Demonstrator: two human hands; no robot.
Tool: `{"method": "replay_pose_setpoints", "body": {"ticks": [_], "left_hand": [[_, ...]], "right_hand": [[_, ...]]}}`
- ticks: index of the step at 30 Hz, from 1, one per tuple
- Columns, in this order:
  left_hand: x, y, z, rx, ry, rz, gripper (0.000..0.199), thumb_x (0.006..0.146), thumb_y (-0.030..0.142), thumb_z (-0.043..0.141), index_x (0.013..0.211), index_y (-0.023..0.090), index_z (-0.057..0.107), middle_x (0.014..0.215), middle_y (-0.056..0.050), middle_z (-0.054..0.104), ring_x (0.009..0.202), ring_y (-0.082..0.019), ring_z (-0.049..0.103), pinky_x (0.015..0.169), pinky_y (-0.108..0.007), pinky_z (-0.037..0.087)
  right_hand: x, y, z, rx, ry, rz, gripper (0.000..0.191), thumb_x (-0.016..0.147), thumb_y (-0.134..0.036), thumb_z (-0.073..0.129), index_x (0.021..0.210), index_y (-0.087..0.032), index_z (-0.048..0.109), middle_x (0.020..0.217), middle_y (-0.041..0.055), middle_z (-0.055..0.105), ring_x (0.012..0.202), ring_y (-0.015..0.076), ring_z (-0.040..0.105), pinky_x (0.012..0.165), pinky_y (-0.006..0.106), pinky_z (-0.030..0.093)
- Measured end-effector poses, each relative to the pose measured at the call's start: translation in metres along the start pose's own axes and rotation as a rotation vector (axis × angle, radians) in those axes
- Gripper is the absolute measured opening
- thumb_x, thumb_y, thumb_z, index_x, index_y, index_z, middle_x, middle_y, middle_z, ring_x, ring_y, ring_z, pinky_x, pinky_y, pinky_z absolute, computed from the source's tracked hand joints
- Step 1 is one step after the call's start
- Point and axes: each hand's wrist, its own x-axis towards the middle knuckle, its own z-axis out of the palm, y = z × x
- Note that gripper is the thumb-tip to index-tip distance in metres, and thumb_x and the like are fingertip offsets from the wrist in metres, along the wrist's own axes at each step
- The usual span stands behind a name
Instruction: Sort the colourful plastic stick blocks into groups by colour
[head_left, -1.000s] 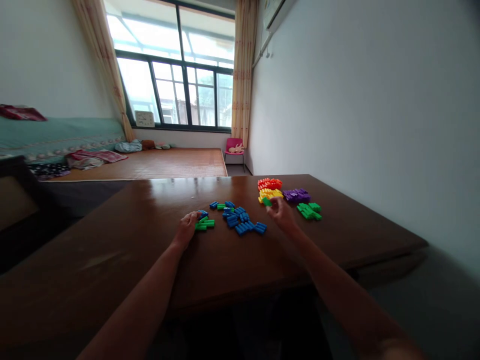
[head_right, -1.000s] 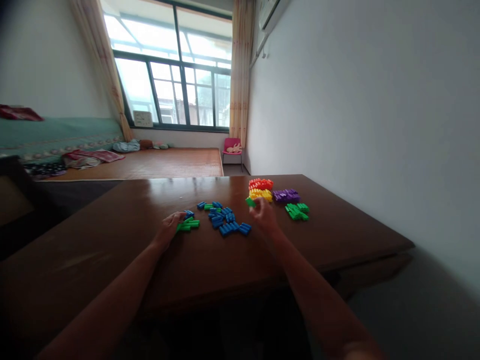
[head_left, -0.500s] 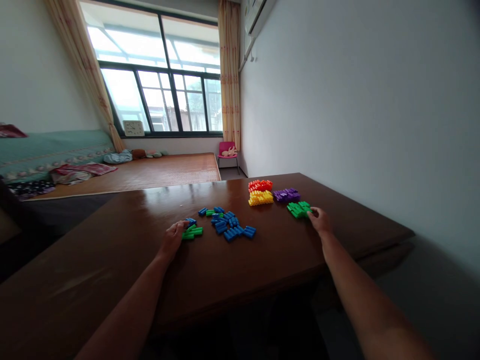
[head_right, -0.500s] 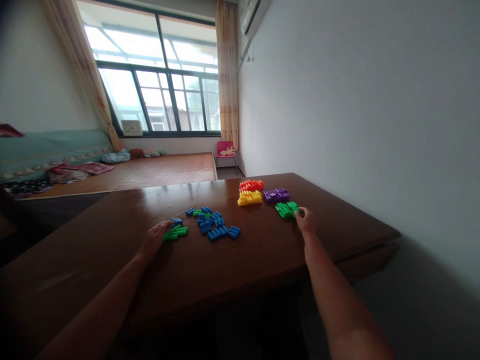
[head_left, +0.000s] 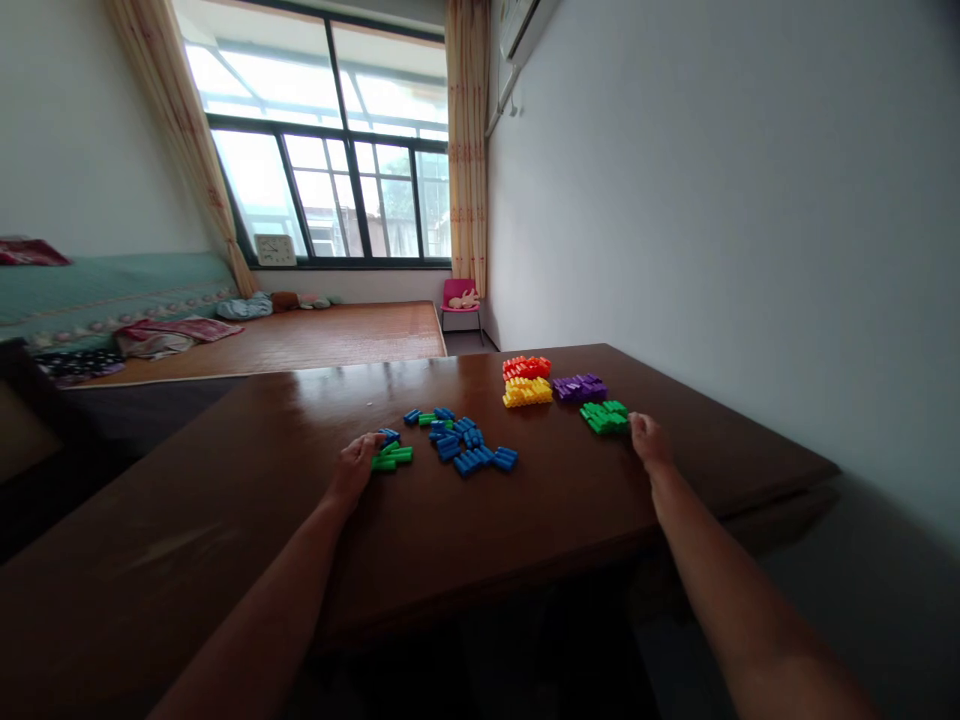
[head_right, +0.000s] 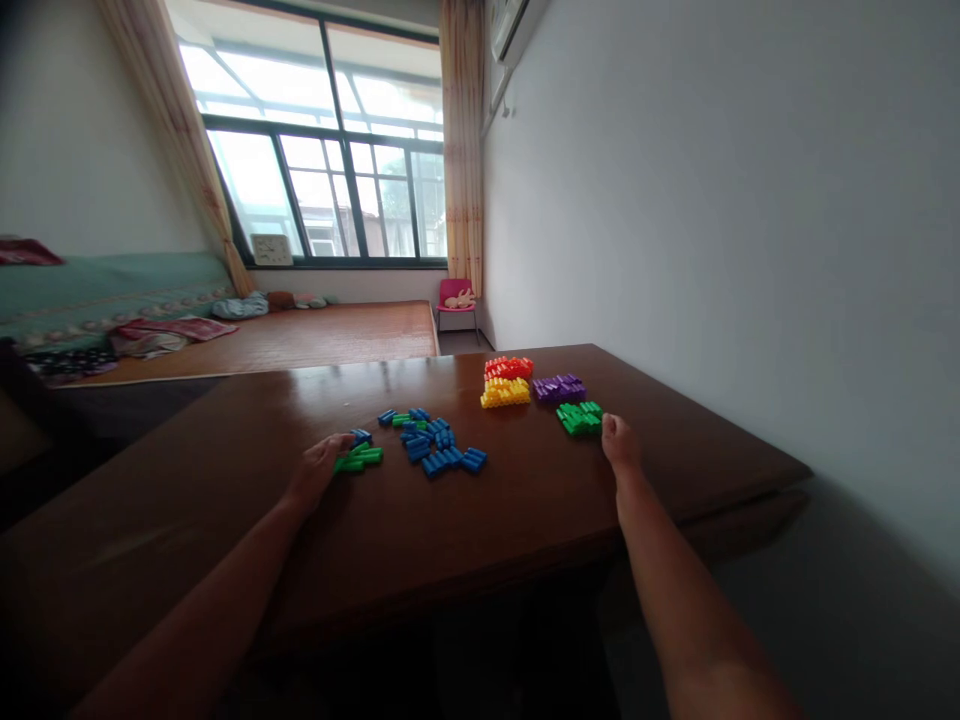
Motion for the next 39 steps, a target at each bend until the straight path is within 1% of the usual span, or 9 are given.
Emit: {"method": "replay_pose_setpoints", "body": {"ticks": [5,9,12,15,19,22,28,33,39], "left_hand": [[0.000,-0.007,0.005,-0.053,0.010,-0.014,0.055,0.083,0.060,0.044,0.095,0.014,0.073,0.096,-0.012,0.074,0.090,-0.027,0.068,0.085,-0.044,0.054],[0.000,-0.008,0.010,-0.072,0.044,-0.011,0.053,0.085,0.058,0.043,0.089,0.015,0.074,0.095,-0.012,0.074,0.090,-0.026,0.068,0.087,-0.044,0.054],[-0.002,-0.006,0.011,-0.072,0.040,0.002,0.051,0.088,0.055,0.042,0.089,0.015,0.073,0.096,-0.013,0.074,0.093,-0.026,0.068,0.088,-0.043,0.053],[-0.004,-0.004,0.011,-0.075,0.037,0.009,0.050,0.090,0.051,0.040,0.091,0.014,0.073,0.098,-0.013,0.074,0.095,-0.026,0.068,0.088,-0.042,0.053],[-0.007,-0.003,0.011,-0.123,0.039,0.008,0.049,0.091,0.050,0.039,0.090,0.015,0.074,0.095,-0.012,0.074,0.093,-0.025,0.068,0.084,-0.040,0.055],[-0.008,-0.003,0.011,-0.138,0.033,0.021,0.048,0.091,0.049,0.040,0.091,0.016,0.074,0.094,-0.011,0.074,0.092,-0.024,0.068,0.083,-0.038,0.055],[-0.008,-0.002,0.008,-0.030,0.005,0.074,0.044,0.093,0.040,0.037,0.093,0.015,0.073,0.095,-0.011,0.072,0.092,-0.022,0.066,0.088,-0.037,0.052],[-0.010,0.001,0.006,0.198,-0.177,0.235,0.024,0.079,0.028,0.062,0.099,0.021,0.073,0.103,-0.007,0.069,0.097,-0.021,0.063,0.093,-0.036,0.049],[-0.014,0.005,0.007,0.388,-0.309,0.335,0.020,0.079,0.027,0.063,0.095,0.026,0.075,0.106,-0.005,0.067,0.106,-0.023,0.059,0.099,-0.039,0.045]], "right_hand": [[0.000,0.008,0.003,0.112,0.183,-0.011,0.053,0.088,-0.044,0.032,0.112,-0.008,0.064,0.099,0.0180,0.068,0.089,0.0275,0.061,0.082,0.040,0.045],[-0.018,-0.028,0.003,0.167,0.340,-0.317,0.049,0.090,-0.040,0.033,0.116,-0.009,0.060,0.112,0.0201,0.064,0.097,0.0277,0.060,0.090,0.044,0.044],[-0.056,-0.094,0.006,0.207,0.171,-0.559,0.042,0.091,-0.038,0.035,0.116,-0.014,0.059,0.114,0.0167,0.064,0.102,0.0261,0.059,0.094,0.043,0.045],[-0.114,-0.175,0.019,0.299,-0.135,-0.791,0.033,0.093,-0.034,0.037,0.112,-0.021,0.061,0.113,0.0131,0.065,0.106,0.0242,0.059,0.096,0.040,0.045],[-0.191,-0.266,0.059,0.391,-0.486,-1.083,0.027,0.092,-0.024,0.044,0.113,-0.024,0.062,0.118,0.0082,0.065,0.113,0.0231,0.057,0.100,0.042,0.044],[-0.225,-0.304,0.095,0.338,-0.566,-1.133,0.031,0.088,-0.018,0.050,0.117,-0.020,0.060,0.125,0.0112,0.062,0.118,0.0250,0.054,0.104,0.044,0.040],[-0.229,-0.318,0.125,0.186,-0.563,-1.030,0.028,0.080,-0.010,0.056,0.107,-0.018,0.060,0.109,0.0123,0.064,0.104,0.0256,0.054,0.096,0.042,0.043],[-0.216,-0.304,0.114,0.287,-0.536,-0.981,0.030,0.075,-0.013,0.063,0.104,-0.019,0.057,0.105,0.0092,0.060,0.102,0.0235,0.052,0.093,0.039,0.043],[-0.200,-0.281,0.096,0.322,-0.485,-0.973,0.029,0.076,-0.013,0.060,0.104,-0.020,0.057,0.105,0.0084,0.061,0.103,0.0241,0.053,0.096,0.041,0.042]]}}
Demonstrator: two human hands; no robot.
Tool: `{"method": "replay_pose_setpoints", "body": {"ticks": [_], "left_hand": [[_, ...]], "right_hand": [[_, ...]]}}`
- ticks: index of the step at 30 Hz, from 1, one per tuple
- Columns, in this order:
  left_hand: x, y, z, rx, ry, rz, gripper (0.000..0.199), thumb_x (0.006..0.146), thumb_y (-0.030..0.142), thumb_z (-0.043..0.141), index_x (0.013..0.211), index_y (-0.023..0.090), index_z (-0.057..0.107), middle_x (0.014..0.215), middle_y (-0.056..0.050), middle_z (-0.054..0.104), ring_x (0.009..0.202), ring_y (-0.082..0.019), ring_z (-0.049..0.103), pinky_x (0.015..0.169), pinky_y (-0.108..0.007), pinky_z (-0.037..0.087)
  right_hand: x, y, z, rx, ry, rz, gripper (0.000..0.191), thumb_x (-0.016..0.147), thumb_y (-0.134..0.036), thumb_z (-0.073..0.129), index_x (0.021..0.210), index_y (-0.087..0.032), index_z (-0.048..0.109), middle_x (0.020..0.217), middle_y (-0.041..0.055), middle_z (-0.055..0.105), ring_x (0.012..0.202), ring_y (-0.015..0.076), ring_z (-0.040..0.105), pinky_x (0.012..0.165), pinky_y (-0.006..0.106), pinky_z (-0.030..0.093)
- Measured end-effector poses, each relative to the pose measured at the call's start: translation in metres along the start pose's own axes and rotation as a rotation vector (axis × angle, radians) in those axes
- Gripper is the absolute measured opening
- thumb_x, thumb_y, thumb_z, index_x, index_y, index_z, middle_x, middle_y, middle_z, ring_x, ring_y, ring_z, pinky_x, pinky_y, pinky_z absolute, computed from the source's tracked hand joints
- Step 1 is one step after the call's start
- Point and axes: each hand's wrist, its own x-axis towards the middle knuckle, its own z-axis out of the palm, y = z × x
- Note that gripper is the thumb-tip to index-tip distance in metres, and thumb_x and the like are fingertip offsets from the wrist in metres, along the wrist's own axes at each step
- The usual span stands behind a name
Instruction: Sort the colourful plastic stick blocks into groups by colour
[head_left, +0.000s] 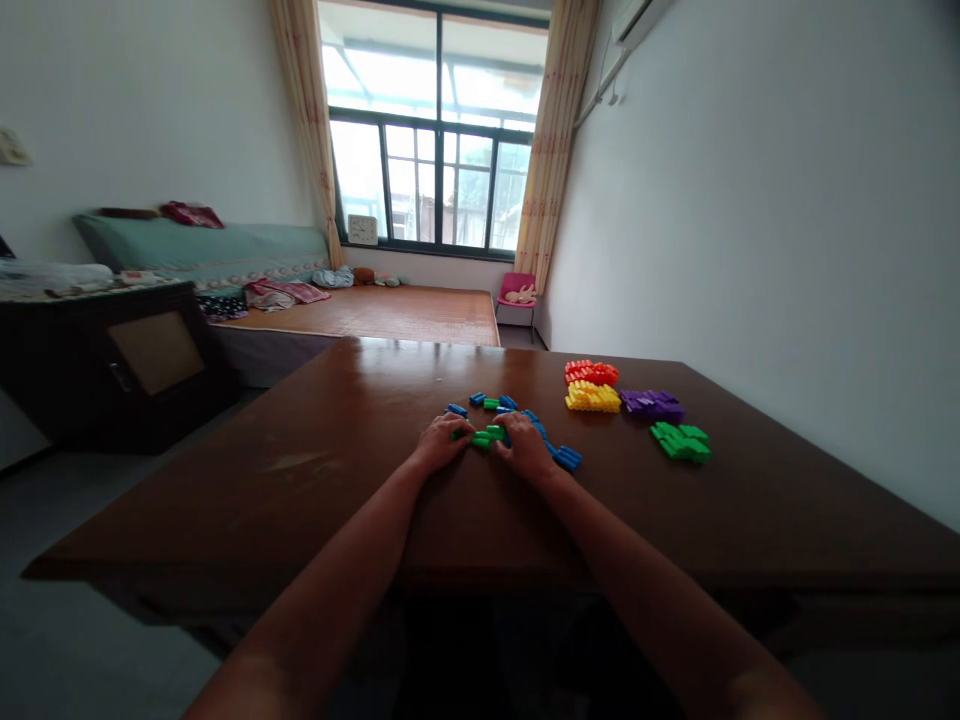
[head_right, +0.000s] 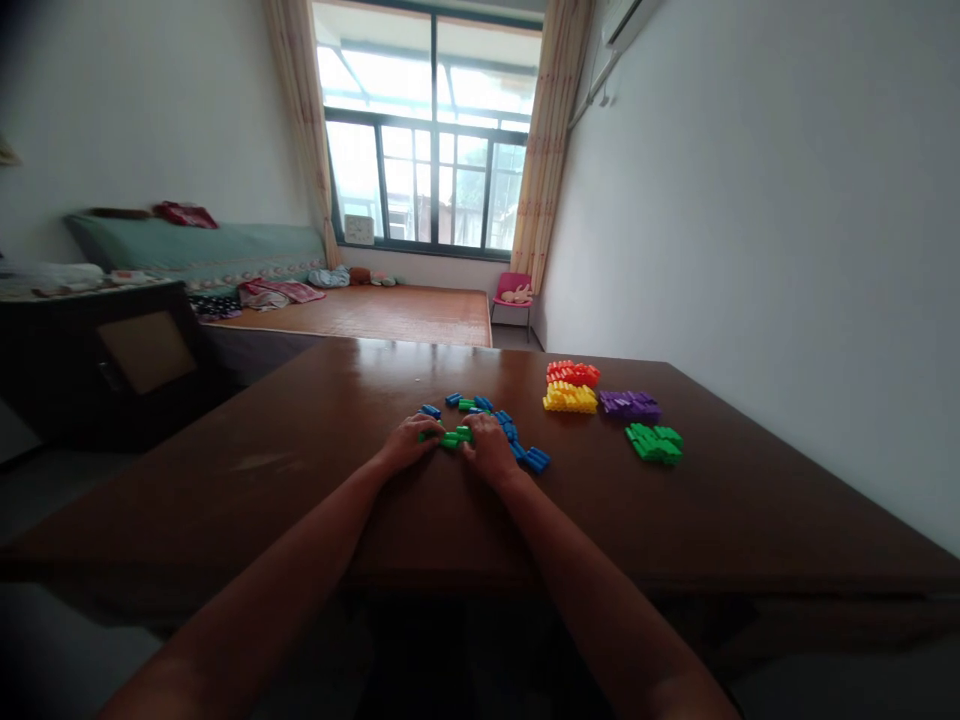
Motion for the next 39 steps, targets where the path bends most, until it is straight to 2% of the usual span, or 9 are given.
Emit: {"method": "replay_pose_setpoints", "body": {"ticks": [5,14,18,22,25,28,30,33,39], "left_hand": [[-0.003,0.009,-0.005,0.002,-0.011,0.049,0.047,0.077,0.037,0.069,0.123,0.032,0.065,0.125,-0.005,0.062,0.119,-0.027,0.052,0.104,-0.043,0.042],[0.003,0.008,-0.009,-0.027,-0.119,0.168,0.039,0.075,0.051,0.069,0.109,0.033,0.073,0.112,-0.004,0.070,0.113,-0.027,0.057,0.103,-0.043,0.043],[0.005,0.009,-0.011,-0.039,-0.121,0.109,0.036,0.075,0.053,0.068,0.101,0.030,0.075,0.109,-0.005,0.070,0.110,-0.029,0.058,0.101,-0.044,0.045],[0.005,0.011,-0.013,-0.036,-0.131,0.084,0.040,0.073,0.054,0.069,0.104,0.030,0.075,0.109,-0.004,0.070,0.111,-0.030,0.058,0.101,-0.045,0.045],[0.006,0.009,-0.012,-0.007,-0.140,0.076,0.042,0.074,0.055,0.067,0.109,0.032,0.073,0.111,-0.004,0.070,0.111,-0.030,0.058,0.100,-0.044,0.045],[0.007,0.005,-0.011,0.030,-0.143,0.080,0.041,0.076,0.054,0.064,0.112,0.035,0.072,0.115,-0.003,0.069,0.113,-0.030,0.058,0.100,-0.043,0.045],[0.007,0.003,-0.011,0.041,-0.145,0.088,0.040,0.077,0.052,0.064,0.113,0.036,0.071,0.116,-0.002,0.069,0.113,-0.029,0.058,0.100,-0.043,0.045],[0.007,0.003,-0.011,0.047,-0.153,0.094,0.039,0.078,0.051,0.064,0.114,0.036,0.071,0.116,-0.001,0.069,0.112,-0.029,0.059,0.101,-0.043,0.045],[0.007,0.007,-0.014,0.047,-0.150,0.097,0.039,0.077,0.050,0.064,0.112,0.035,0.072,0.114,-0.002,0.070,0.111,-0.029,0.060,0.100,-0.042,0.046]], "right_hand": [[-0.010,0.005,-0.014,0.068,0.033,0.000,0.030,0.077,-0.014,0.060,0.106,-0.020,0.057,0.107,0.0086,0.063,0.104,0.0238,0.056,0.096,0.041,0.044],[-0.012,-0.004,-0.007,0.148,0.045,0.048,0.027,0.076,-0.017,0.066,0.102,-0.021,0.059,0.104,0.0070,0.065,0.100,0.0222,0.060,0.092,0.038,0.047],[-0.011,0.007,-0.032,0.116,0.089,0.081,0.027,0.072,-0.017,0.068,0.097,-0.022,0.062,0.100,0.0056,0.065,0.098,0.0218,0.060,0.091,0.037,0.048],[-0.026,0.057,-0.097,0.158,0.306,0.216,0.024,0.078,-0.028,0.063,0.101,-0.021,0.063,0.098,0.0060,0.067,0.088,0.0194,0.062,0.083,0.034,0.050],[-0.063,0.127,-0.157,0.099,0.626,0.492,0.033,0.079,-0.040,0.058,0.103,-0.017,0.063,0.099,0.0100,0.067,0.085,0.0204,0.062,0.076,0.033,0.051],[-0.120,0.201,-0.203,-0.095,0.872,0.798,0.037,0.076,-0.038,0.056,0.102,-0.013,0.062,0.102,0.0146,0.067,0.083,0.0215,0.062,0.077,0.036,0.050],[-0.155,0.238,-0.217,-0.191,0.830,0.982,0.034,0.072,-0.038,0.058,0.094,-0.013,0.063,0.094,0.0144,0.068,0.080,0.0235,0.062,0.077,0.038,0.049],[-0.184,0.266,-0.218,-0.276,0.674,1.061,0.026,0.069,-0.036,0.062,0.086,-0.016,0.064,0.088,0.0118,0.070,0.080,0.0245,0.065,0.076,0.037,0.049],[-0.176,0.265,-0.206,-0.323,0.495,0.994,0.023,0.074,-0.030,0.058,0.091,-0.018,0.070,0.091,0.0104,0.073,0.088,0.0252,0.067,0.082,0.036,0.049]]}}
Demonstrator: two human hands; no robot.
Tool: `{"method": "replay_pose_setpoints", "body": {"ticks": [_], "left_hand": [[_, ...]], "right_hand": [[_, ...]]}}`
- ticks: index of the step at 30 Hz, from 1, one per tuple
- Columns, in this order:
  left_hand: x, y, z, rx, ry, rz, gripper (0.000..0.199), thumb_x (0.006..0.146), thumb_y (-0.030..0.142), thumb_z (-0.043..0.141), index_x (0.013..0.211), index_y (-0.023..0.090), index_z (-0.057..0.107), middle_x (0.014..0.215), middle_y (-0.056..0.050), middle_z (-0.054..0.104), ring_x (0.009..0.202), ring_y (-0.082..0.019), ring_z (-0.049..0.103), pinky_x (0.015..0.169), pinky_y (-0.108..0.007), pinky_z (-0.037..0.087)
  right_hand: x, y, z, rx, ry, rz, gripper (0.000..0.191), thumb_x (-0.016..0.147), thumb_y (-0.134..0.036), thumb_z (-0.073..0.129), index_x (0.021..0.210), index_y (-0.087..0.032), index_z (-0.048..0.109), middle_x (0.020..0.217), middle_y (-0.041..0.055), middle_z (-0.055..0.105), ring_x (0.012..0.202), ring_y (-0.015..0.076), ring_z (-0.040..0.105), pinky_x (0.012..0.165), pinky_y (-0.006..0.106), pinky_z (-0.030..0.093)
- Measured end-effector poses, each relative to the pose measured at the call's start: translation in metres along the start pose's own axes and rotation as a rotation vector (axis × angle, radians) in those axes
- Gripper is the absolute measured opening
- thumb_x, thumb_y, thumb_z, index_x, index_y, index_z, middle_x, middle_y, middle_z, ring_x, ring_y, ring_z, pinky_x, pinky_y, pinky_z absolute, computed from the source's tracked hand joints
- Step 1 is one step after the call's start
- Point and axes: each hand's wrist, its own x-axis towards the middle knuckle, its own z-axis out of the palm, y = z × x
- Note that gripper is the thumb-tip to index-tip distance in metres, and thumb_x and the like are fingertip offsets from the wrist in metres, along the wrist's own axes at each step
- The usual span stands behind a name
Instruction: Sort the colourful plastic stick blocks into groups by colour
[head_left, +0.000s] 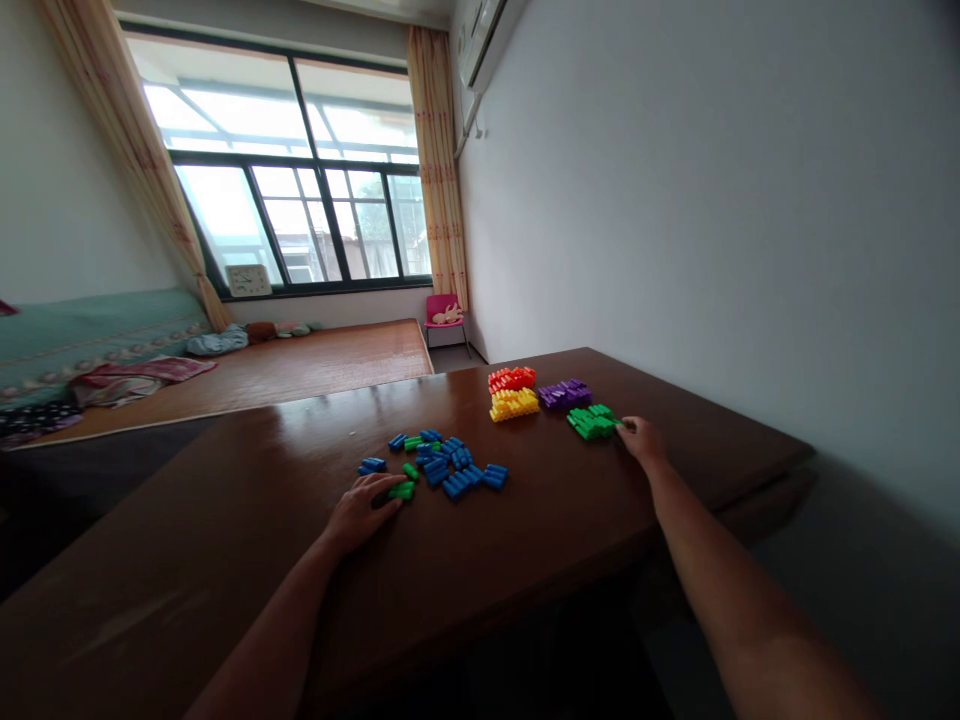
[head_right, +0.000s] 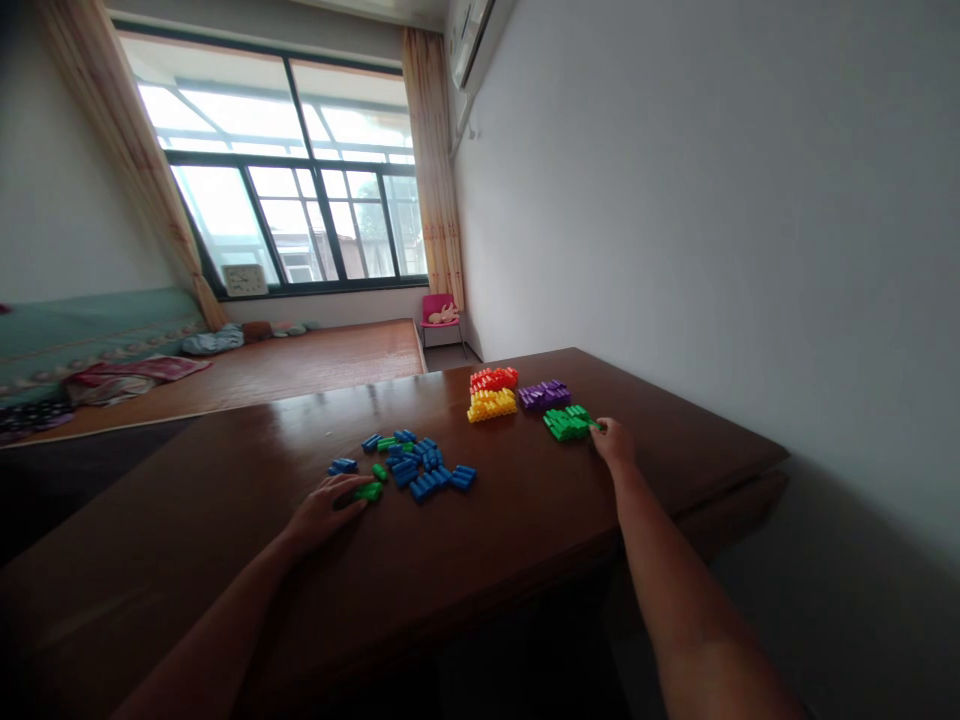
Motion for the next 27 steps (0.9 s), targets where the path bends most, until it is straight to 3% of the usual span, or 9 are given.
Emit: {"method": "replay_pose_setpoints", "body": {"ticks": [4,7,10,13,15,17,20,23,27], "left_hand": [[0.000,0.001,-0.002,-0.039,-0.036,-0.008,0.041,0.078,0.048,0.063,0.115,0.034,0.071,0.118,-0.003,0.068,0.112,-0.030,0.059,0.101,-0.044,0.045],[0.000,0.003,-0.003,-0.152,-0.034,0.005,0.040,0.081,0.048,0.060,0.114,0.030,0.072,0.121,-0.005,0.068,0.114,-0.028,0.059,0.104,-0.044,0.042],[0.000,0.006,-0.003,-0.304,0.114,-0.044,0.042,0.084,0.049,0.055,0.112,0.023,0.072,0.120,-0.008,0.068,0.116,-0.027,0.057,0.105,-0.042,0.040],[0.000,0.008,-0.003,-0.445,0.323,-0.191,0.048,0.084,0.053,0.052,0.107,0.017,0.073,0.115,-0.011,0.069,0.112,-0.027,0.060,0.101,-0.040,0.043],[0.000,0.008,-0.001,-0.507,0.410,-0.287,0.049,0.083,0.053,0.052,0.105,0.014,0.073,0.109,-0.012,0.071,0.106,-0.027,0.062,0.097,-0.039,0.046],[0.000,0.007,0.001,-0.548,0.440,-0.346,0.049,0.083,0.053,0.051,0.103,0.014,0.073,0.102,-0.011,0.072,0.098,-0.026,0.064,0.091,-0.038,0.049],[0.001,0.007,0.005,-0.592,0.450,-0.384,0.048,0.082,0.052,0.053,0.101,0.014,0.074,0.097,-0.011,0.073,0.090,-0.024,0.065,0.082,-0.036,0.051],[0.000,0.006,0.006,-0.623,0.466,-0.383,0.046,0.080,0.051,0.055,0.100,0.014,0.074,0.099,-0.011,0.074,0.091,-0.024,0.065,0.082,-0.036,0.051],[-0.003,0.004,0.004,-0.598,0.481,-0.334,0.041,0.081,0.047,0.055,0.097,0.016,0.075,0.100,-0.011,0.074,0.096,-0.025,0.064,0.088,-0.038,0.049]], "right_hand": [[-0.001,-0.002,-0.003,0.132,0.025,0.004,0.031,0.080,-0.023,0.043,0.093,-0.017,0.070,0.093,0.0093,0.073,0.083,0.0203,0.068,0.081,0.034,0.050],[-0.003,0.003,-0.004,0.250,0.046,-0.018,0.034,0.082,-0.027,0.039,0.095,-0.017,0.068,0.089,0.0088,0.072,0.072,0.0177,0.066,0.074,0.033,0.052],[-0.006,0.004,-0.004,0.280,0.164,-0.087,0.038,0.084,-0.033,0.036,0.102,-0.014,0.064,0.091,0.0107,0.071,0.069,0.0183,0.064,0.071,0.035,0.052],[-0.014,-0.011,-0.004,0.255,0.304,-0.214,0.041,0.087,-0.035,0.034,0.110,-0.012,0.060,0.097,0.0141,0.070,0.077,0.0217,0.065,0.076,0.039,0.051],[-0.029,-0.038,-0.005,0.239,0.328,-0.338,0.041,0.089,-0.035,0.035,0.113,-0.012,0.059,0.100,0.0147,0.069,0.086,0.0234,0.065,0.082,0.040,0.050],[-0.056,-0.079,-0.004,0.261,0.271,-0.472,0.039,0.092,-0.036,0.037,0.114,-0.013,0.059,0.101,0.0141,0.068,0.090,0.0233,0.064,0.085,0.040,0.049],[-0.114,-0.156,0.005,0.340,0.010,-0.704,0.033,0.095,-0.036,0.040,0.112,-0.018,0.061,0.105,0.0118,0.067,0.093,0.0218,0.063,0.086,0.037,0.050],[-0.176,-0.230,0.024,0.355,-0.352,-1.015,0.027,0.095,-0.029,0.042,0.109,-0.021,0.064,0.110,0.0087,0.067,0.104,0.0206,0.060,0.094,0.037,0.048],[-0.233,-0.293,0.056,0.239,-0.531,-1.161,0.028,0.092,-0.022,0.050,0.115,-0.020,0.065,0.123,0.0107,0.063,0.113,0.0244,0.057,0.102,0.040,0.042]]}}
